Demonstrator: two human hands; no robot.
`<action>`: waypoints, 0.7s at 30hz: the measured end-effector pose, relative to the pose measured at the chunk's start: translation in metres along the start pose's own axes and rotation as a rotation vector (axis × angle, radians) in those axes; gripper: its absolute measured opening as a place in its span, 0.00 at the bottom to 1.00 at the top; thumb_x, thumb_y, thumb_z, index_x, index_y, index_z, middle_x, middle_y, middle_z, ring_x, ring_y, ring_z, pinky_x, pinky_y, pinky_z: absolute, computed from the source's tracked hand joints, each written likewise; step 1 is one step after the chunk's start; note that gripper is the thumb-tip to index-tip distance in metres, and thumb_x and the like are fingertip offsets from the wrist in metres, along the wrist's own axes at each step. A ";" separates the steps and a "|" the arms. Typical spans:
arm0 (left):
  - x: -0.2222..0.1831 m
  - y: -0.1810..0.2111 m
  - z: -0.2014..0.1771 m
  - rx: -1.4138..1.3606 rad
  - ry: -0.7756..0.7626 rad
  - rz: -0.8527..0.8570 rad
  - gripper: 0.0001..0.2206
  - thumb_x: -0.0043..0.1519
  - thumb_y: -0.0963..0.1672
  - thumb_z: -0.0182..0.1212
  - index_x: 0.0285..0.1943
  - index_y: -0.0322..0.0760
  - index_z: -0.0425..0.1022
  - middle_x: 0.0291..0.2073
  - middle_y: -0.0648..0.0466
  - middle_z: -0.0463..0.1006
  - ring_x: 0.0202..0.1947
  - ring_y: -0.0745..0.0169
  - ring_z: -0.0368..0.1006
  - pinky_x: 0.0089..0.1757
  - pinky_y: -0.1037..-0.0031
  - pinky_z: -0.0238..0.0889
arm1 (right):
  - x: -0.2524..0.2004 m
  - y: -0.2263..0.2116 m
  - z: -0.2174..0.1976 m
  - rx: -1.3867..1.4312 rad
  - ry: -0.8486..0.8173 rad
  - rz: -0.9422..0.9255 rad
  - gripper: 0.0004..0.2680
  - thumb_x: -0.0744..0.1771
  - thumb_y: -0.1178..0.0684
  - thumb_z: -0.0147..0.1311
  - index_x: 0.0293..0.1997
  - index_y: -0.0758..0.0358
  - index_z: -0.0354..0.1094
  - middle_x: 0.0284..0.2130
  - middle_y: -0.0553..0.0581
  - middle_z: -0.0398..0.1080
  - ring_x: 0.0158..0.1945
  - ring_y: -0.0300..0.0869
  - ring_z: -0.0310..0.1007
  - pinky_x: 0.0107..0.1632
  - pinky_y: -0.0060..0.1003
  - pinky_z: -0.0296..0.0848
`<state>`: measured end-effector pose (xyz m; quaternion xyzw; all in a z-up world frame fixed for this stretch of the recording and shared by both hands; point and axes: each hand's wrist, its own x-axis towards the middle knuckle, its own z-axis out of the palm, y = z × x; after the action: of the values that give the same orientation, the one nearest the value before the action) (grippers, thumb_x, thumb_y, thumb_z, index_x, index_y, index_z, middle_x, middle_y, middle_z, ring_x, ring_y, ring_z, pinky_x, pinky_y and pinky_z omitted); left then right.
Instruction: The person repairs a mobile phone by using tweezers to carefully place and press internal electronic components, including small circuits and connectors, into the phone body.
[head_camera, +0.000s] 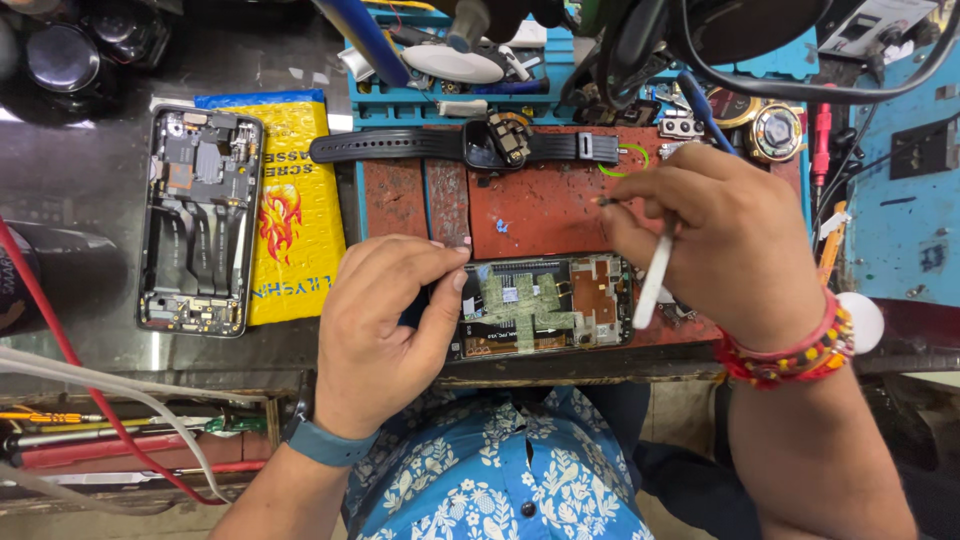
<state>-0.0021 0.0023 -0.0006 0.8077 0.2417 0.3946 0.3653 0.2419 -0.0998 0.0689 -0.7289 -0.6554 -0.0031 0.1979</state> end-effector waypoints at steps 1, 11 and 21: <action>0.000 0.000 0.000 0.001 0.003 0.005 0.07 0.61 0.37 0.67 0.47 0.34 0.79 0.42 0.49 0.80 0.47 0.49 0.76 0.50 0.64 0.67 | 0.005 -0.004 0.001 0.018 0.008 -0.053 0.05 0.65 0.56 0.67 0.42 0.62 0.78 0.28 0.53 0.69 0.28 0.41 0.72 0.33 0.36 0.70; 0.000 -0.001 -0.001 -0.018 0.008 0.017 0.08 0.60 0.37 0.66 0.47 0.33 0.79 0.42 0.49 0.80 0.47 0.49 0.76 0.49 0.63 0.66 | 0.053 -0.021 0.029 -0.066 0.005 -0.305 0.05 0.68 0.51 0.62 0.42 0.58 0.77 0.32 0.53 0.72 0.32 0.48 0.74 0.35 0.43 0.70; 0.001 -0.001 -0.001 -0.011 0.000 0.018 0.08 0.60 0.37 0.66 0.47 0.33 0.79 0.41 0.49 0.80 0.46 0.49 0.76 0.49 0.64 0.66 | 0.062 -0.025 0.044 -0.130 0.058 -0.353 0.04 0.70 0.51 0.59 0.44 0.57 0.76 0.35 0.52 0.72 0.35 0.48 0.75 0.38 0.43 0.72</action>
<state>-0.0027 0.0038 -0.0009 0.8079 0.2321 0.3992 0.3661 0.2151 -0.0260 0.0515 -0.6136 -0.7654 -0.1010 0.1654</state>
